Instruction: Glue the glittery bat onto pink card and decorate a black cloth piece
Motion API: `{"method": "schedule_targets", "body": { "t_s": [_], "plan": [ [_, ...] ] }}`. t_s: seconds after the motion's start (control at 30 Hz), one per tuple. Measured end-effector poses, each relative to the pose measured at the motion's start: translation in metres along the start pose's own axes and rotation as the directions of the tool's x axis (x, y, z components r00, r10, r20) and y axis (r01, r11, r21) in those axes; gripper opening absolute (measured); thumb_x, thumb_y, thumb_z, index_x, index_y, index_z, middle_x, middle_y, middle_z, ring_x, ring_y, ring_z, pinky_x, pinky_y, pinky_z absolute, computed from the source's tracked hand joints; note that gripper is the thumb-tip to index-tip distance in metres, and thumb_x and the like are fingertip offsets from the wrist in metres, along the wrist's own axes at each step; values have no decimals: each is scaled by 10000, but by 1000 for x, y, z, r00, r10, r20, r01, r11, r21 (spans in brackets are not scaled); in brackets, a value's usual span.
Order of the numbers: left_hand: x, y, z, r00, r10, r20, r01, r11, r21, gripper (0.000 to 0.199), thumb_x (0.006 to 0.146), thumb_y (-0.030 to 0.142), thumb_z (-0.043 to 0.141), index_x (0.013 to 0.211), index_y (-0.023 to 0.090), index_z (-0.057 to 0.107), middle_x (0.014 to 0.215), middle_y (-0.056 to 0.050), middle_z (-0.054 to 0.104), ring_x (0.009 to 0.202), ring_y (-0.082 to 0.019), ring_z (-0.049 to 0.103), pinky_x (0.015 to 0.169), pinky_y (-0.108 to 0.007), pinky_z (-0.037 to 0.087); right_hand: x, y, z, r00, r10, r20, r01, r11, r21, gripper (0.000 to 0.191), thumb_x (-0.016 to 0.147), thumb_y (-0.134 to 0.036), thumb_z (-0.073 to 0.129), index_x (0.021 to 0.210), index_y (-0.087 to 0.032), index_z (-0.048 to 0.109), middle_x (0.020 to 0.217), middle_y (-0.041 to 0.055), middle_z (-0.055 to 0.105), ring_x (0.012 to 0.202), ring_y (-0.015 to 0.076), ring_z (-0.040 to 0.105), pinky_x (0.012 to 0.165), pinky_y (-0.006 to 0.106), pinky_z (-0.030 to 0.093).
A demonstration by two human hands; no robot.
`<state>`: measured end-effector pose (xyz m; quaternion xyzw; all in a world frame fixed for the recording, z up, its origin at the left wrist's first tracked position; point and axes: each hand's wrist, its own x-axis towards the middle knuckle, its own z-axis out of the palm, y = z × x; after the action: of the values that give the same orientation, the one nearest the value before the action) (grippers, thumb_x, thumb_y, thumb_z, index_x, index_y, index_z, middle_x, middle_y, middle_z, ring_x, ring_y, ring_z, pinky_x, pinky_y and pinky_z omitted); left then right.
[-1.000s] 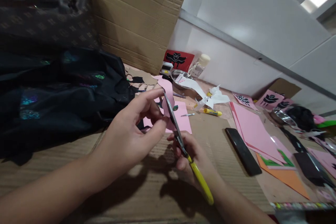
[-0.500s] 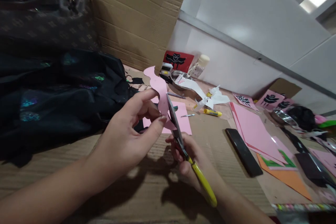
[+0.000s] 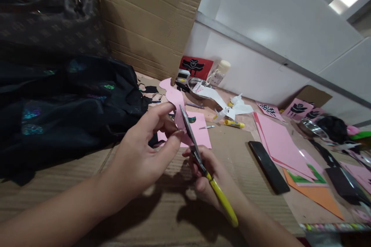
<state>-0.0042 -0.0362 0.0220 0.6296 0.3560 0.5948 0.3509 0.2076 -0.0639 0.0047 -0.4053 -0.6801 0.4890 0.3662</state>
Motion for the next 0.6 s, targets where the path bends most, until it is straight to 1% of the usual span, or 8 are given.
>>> {"method": "schedule_targets", "body": {
  "t_s": [0.13,0.23,0.33,0.5,0.6],
  "plan": [
    [1,2,2,1000,-5,-1,5,1000,-7,366,953,120,641,1282,268,580,969,56,738,861,-128,741,850,-270,590,0,1,0,1000,-6,-13,6,1000,-10,644,859,-793,740,1220,-263,680,864,-26,525,727,142,435,703,275,426],
    [1,2,3,1000,-18,-2,18,1000,-21,367,955,132,647,1290,266,581,987,50,741,880,-124,747,863,-257,589,-2,4,2,1000,-18,-18,18,1000,20,622,861,-771,758,1218,-267,681,887,-22,543,731,139,432,680,266,408],
    [0,3,4,1000,-27,0,27,999,-21,371,961,135,640,1301,273,584,963,56,741,862,-115,746,850,-239,586,-3,6,4,999,-34,-33,36,998,47,589,875,-737,772,1234,-278,685,911,-21,560,728,134,428,665,261,392],
    [-1,6,5,1000,-28,-13,28,999,-31,346,952,135,637,1272,260,601,945,52,736,832,-111,749,821,-223,605,-3,6,5,998,-44,-49,44,999,5,595,873,-759,755,1211,-273,692,834,-37,522,695,134,422,636,267,373],
    [-1,5,6,999,-45,-27,44,999,-32,333,949,144,636,1266,243,607,964,39,740,825,-111,752,817,-225,615,-3,7,5,997,-48,-68,46,999,-26,600,866,-765,759,1195,-268,692,825,-36,526,700,140,436,623,269,364]
  ]
}}
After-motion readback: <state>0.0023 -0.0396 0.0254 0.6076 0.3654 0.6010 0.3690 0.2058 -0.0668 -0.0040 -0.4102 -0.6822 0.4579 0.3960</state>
